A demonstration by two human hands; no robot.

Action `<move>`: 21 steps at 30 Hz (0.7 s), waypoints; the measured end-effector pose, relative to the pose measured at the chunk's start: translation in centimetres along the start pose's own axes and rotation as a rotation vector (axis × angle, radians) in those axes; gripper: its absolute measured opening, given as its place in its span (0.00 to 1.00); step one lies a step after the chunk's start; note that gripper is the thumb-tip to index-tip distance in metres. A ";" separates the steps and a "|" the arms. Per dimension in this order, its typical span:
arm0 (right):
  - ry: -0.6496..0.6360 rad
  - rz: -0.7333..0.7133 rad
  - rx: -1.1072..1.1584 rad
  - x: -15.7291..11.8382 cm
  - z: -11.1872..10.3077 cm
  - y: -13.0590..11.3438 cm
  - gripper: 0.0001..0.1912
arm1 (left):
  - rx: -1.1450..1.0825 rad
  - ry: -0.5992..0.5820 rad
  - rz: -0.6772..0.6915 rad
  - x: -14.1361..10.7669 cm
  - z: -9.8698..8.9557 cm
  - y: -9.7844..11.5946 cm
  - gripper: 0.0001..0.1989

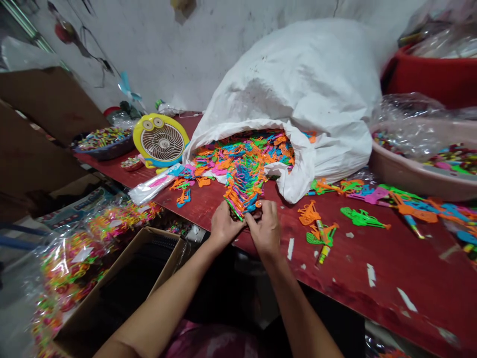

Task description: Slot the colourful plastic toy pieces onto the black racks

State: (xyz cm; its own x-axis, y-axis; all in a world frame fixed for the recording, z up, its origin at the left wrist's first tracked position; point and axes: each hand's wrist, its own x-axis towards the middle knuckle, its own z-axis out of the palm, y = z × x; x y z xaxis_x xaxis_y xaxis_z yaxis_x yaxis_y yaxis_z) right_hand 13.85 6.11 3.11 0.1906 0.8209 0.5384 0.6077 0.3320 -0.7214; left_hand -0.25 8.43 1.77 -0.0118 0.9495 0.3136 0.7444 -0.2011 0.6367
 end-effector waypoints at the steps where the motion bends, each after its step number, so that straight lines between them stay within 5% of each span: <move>1: -0.022 -0.008 0.006 0.1 -0.3 0.0 0.11 | 0.002 0.013 0.008 0.1 0.1 0.0 0.19; 8: -0.194 -0.013 0.028 0.8 -1.6 -0.4 0.09 | -0.120 0.067 0.055 0.5 0.6 -0.7 0.29; 14: -0.357 -0.005 0.142 0.8 -1.8 -1.0 0.15 | -0.155 0.000 0.139 1.9 0.2 -2.7 0.25; 17: -0.247 0.047 0.046 1.4 -4.8 0.9 0.20 | -0.157 -0.028 0.174 2.5 -0.1 -3.8 0.28; 21: -0.143 0.103 -0.393 3.0 -10.7 5.6 0.12 | -0.213 -0.051 0.159 3.2 -0.3 -4.7 0.27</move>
State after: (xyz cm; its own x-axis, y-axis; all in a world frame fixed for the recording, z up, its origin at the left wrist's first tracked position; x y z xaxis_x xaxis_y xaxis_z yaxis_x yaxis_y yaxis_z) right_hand 26.08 5.48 5.30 0.1736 0.9058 0.3865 0.8436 0.0657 -0.5329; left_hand -3.98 12.32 -0.07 0.1312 0.9118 0.3891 0.5773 -0.3893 0.7177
